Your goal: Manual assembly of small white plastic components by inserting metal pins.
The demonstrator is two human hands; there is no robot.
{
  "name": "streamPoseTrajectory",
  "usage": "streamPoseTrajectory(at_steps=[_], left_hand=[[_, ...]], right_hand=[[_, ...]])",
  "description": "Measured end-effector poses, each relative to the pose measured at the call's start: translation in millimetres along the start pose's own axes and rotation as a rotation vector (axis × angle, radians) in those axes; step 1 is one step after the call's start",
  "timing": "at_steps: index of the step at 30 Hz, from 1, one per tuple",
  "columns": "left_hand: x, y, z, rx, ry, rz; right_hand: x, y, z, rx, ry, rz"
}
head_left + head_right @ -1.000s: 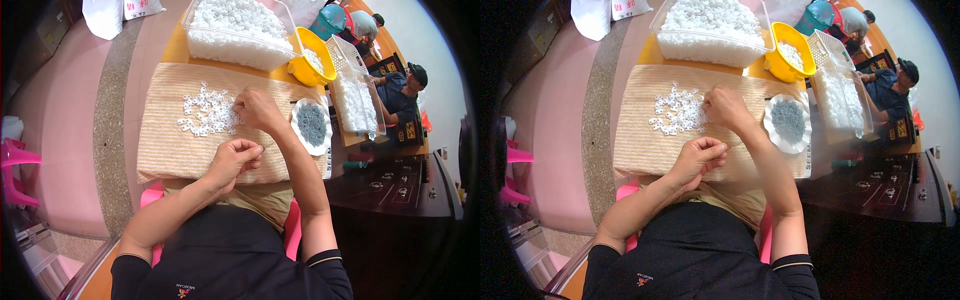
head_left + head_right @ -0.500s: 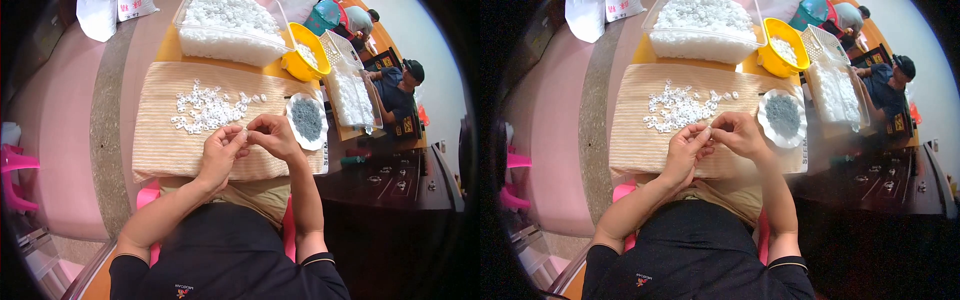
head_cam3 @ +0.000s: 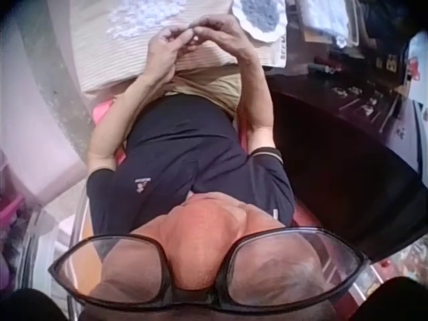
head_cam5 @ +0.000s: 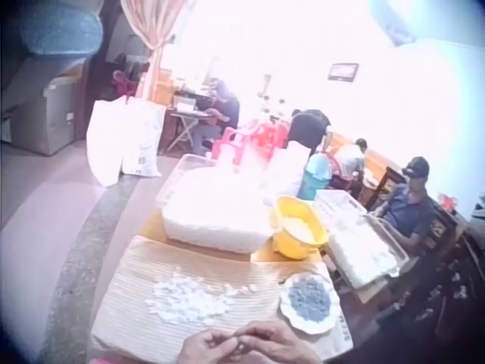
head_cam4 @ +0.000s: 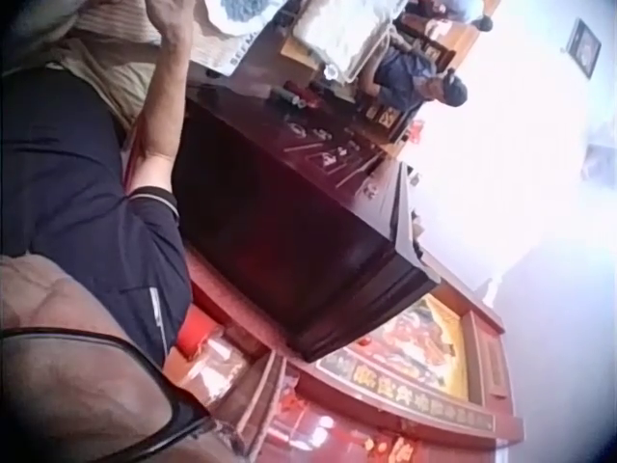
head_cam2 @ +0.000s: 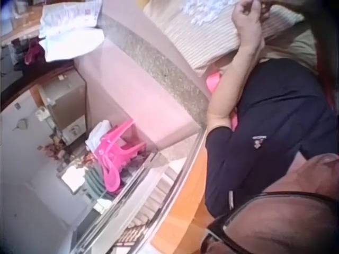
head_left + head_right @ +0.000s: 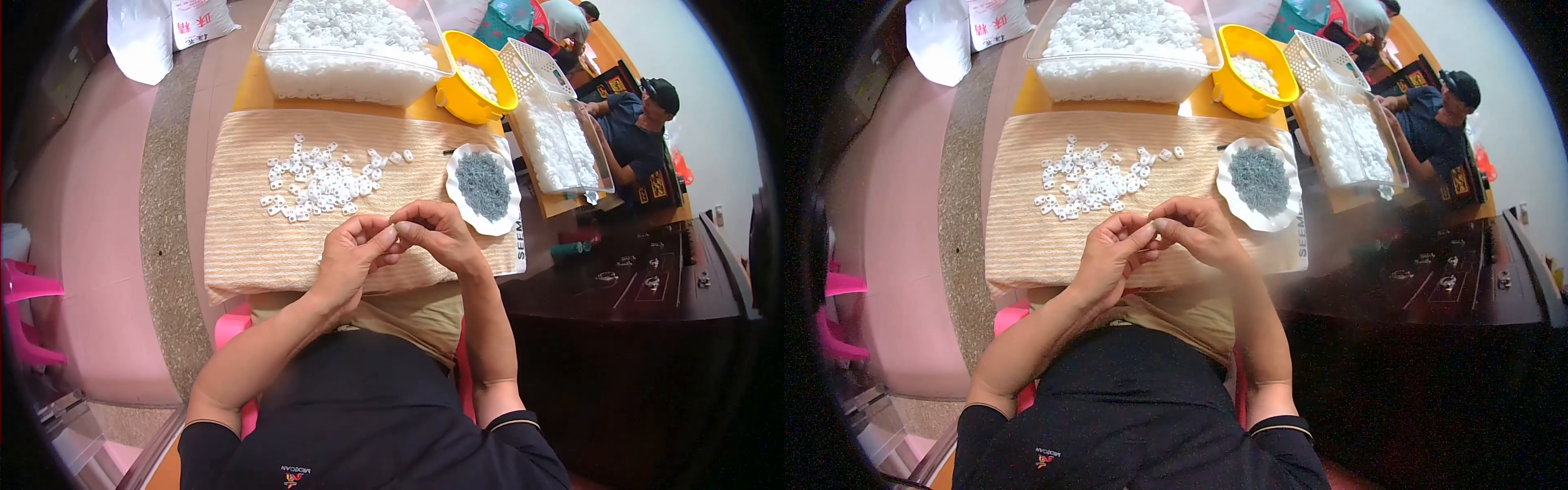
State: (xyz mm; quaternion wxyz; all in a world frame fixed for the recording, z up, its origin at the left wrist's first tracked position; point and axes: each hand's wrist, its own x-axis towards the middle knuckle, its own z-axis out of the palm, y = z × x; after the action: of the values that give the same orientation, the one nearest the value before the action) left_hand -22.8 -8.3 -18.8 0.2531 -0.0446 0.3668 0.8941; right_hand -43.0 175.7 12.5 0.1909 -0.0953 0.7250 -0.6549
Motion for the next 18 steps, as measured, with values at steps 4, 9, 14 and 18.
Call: streamPoseTrajectory(at_steps=[4, 9, 14, 18], left_hand=[[-0.6, 2.4, 2.9, -0.018, 0.008, -0.068], [1.6, -2.2, -1.3, 0.005, -0.004, -0.091], [2.2, 1.2, -2.2, -0.033, 0.034, -0.099], [2.4, -1.0, -4.3, -0.028, 0.058, -0.102]], right_hand=[[-2.5, 4.4, 7.7, 0.077, 0.09, -0.01], [-9.0, 15.0, 17.2, 0.077, 0.222, -0.053], [-20.2, 19.4, 17.7, -0.13, 0.294, -0.067], [-27.4, 18.8, 17.6, -0.293, 0.259, -0.192]])
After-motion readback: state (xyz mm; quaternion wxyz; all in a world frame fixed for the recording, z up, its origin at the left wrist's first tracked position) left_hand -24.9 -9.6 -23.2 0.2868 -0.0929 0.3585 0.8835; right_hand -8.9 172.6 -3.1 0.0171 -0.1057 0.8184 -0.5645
